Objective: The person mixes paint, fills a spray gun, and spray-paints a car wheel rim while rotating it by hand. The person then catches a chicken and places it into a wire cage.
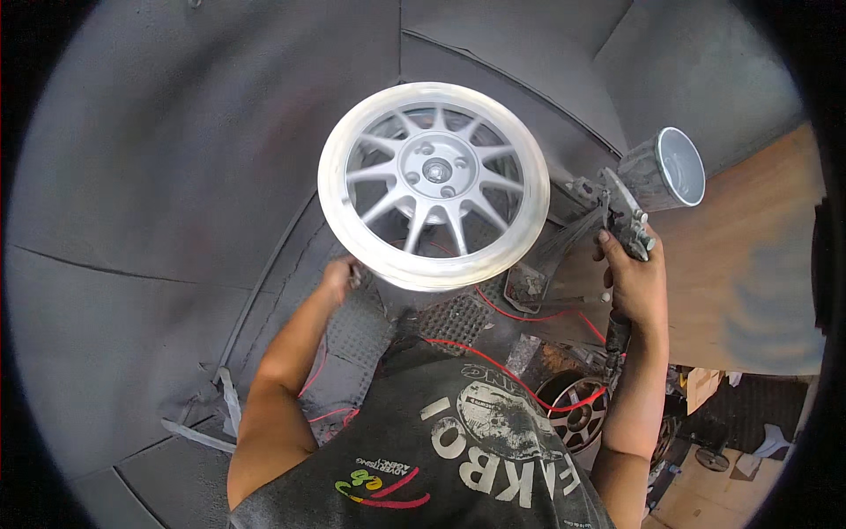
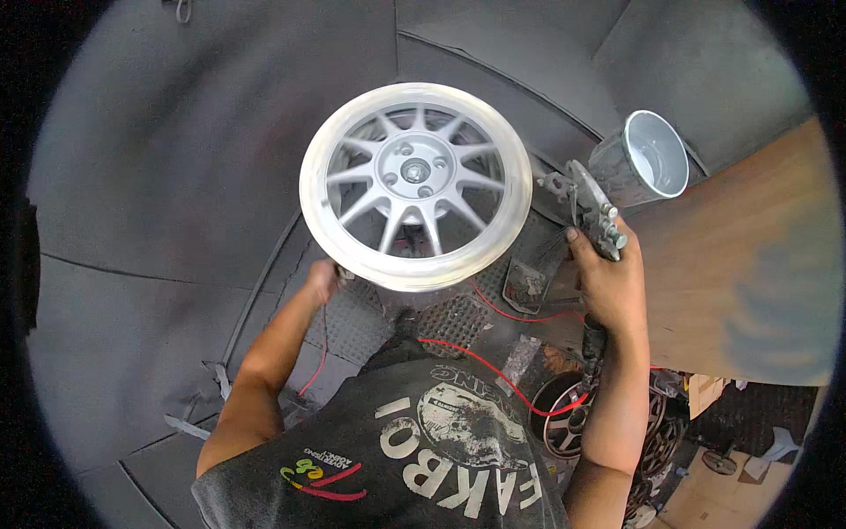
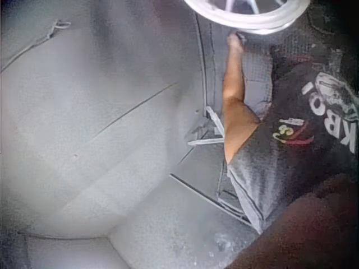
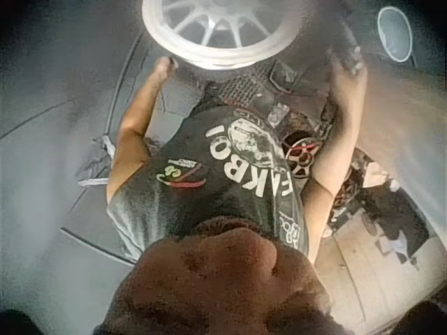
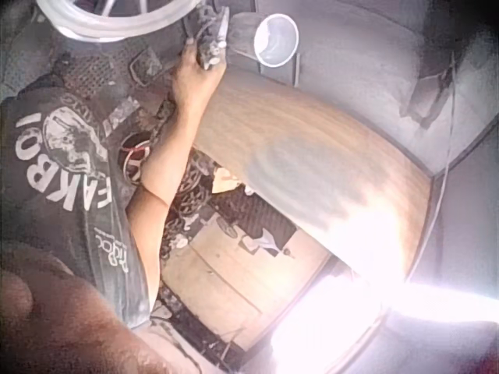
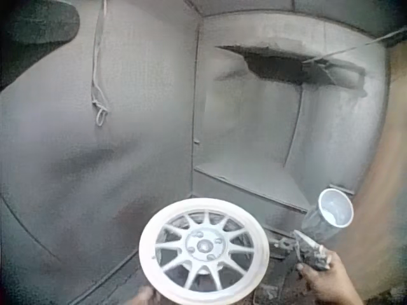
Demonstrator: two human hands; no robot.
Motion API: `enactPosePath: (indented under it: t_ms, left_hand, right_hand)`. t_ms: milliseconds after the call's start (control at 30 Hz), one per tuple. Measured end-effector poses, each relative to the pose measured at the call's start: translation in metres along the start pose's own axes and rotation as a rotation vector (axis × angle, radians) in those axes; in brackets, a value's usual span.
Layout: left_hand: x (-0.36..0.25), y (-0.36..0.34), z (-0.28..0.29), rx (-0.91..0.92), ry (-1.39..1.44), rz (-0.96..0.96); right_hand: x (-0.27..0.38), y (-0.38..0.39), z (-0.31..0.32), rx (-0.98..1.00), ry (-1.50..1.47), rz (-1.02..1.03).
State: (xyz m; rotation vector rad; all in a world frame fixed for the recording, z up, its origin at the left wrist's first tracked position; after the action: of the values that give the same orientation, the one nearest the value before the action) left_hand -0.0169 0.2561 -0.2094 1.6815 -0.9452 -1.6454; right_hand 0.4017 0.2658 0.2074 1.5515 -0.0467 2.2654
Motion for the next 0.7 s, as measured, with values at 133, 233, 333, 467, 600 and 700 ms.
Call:
enactPosePath:
  t_ms: [133, 233, 333, 467, 600, 700]
  left_hand:
    - [-0.054, -0.027, 0.025, -0.300, 0.384, -0.176]
    - [-0.057, -0.021, 0.025, -0.292, 0.391, -0.166]
    - [-0.053, -0.011, 0.011, -0.231, 0.374, -0.136]
    - [-0.042, -0.005, 0.016, -0.277, 0.391, -0.152]
    - [-0.022, -0.015, 0.025, -0.174, 0.404, -0.137]
    - [-0.036, 0.003, 0.008, -0.204, 0.410, -0.128]
  right_hand:
    - [0.005, -0.009, 0.001, -0.029, -0.013, 0.026]
    - [0.008, -0.014, -0.007, -0.078, -0.020, 0.053]
    - [0.010, -0.018, -0.015, -0.062, -0.068, 0.124]
    - [0.021, -0.019, -0.033, 0.019, -0.063, 0.072]
    - [0.025, -0.018, -0.045, -0.002, -0.026, 0.096]
    - [0.027, -0.019, -0.048, 0.008, -0.026, 0.144]
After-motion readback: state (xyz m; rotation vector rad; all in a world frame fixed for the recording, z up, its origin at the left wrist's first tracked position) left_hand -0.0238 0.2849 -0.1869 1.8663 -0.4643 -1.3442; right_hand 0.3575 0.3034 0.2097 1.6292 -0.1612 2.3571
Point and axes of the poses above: each hand's wrist, its own y-axis away from the middle knuckle, its own z-axis out of the back of the hand, x = y × z, the point moved 6 cm from there along -y, towards the middle knuckle, and after that the axes turned 13 degrees about -y, right-handed, at the moved point
